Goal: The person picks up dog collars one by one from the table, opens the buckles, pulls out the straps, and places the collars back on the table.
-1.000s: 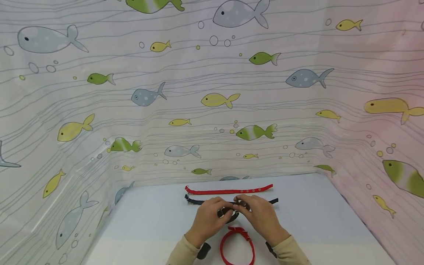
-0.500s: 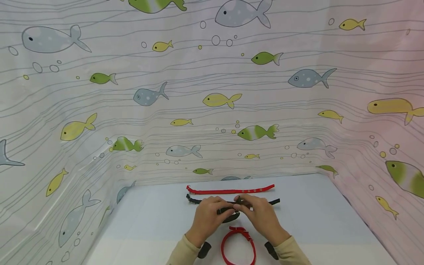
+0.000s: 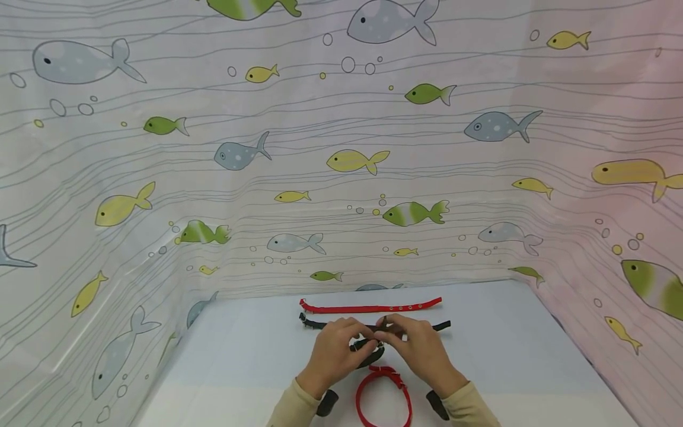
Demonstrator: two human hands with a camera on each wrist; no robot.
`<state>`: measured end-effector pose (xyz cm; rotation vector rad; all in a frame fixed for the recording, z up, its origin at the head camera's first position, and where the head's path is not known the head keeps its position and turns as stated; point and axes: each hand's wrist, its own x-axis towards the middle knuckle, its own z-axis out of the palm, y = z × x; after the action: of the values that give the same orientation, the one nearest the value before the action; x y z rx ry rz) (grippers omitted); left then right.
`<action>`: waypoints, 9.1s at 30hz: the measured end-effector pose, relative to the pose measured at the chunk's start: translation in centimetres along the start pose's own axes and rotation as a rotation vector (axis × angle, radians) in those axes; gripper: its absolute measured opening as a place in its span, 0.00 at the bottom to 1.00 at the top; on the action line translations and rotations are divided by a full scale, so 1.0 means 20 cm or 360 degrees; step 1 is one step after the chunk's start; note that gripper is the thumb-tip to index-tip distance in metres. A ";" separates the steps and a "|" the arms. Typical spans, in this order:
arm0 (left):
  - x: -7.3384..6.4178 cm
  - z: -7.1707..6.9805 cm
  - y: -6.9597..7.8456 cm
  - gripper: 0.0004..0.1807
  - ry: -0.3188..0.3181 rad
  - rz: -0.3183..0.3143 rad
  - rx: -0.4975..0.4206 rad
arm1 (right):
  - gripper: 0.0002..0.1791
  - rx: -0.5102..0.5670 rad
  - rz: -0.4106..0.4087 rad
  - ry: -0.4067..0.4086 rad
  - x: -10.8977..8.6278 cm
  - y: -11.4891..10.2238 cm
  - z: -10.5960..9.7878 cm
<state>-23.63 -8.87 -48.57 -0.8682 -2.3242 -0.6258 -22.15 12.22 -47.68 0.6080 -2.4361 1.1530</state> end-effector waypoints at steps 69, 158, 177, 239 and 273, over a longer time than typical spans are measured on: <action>0.00 -0.08 -0.02 0.10 0.0162 0.0059 -0.0049 | 0.11 0.0471 0.0122 -0.0223 -0.05 0.04 -0.04; -0.03 -0.18 -0.14 0.14 0.0233 -0.0090 -0.0044 | 0.13 0.0287 0.0239 -0.0149 -0.02 0.05 -0.13; -0.09 -0.10 -0.34 0.21 0.0081 -0.0304 -0.0060 | 0.15 -0.0020 0.0264 -0.0074 -0.04 0.24 -0.15; -0.20 0.13 -0.16 0.16 -0.0461 -0.0074 0.0089 | 0.13 -0.0436 0.0603 -0.0204 -0.21 0.46 -0.25; -0.15 0.10 -0.17 0.13 -0.0051 0.0033 0.0306 | 0.11 -0.0241 0.0469 -0.0256 -0.23 0.37 -0.10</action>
<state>-24.91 -11.30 -52.84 -0.8173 -2.3547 -0.3744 -21.92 19.01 -53.42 0.3128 -2.7914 1.0458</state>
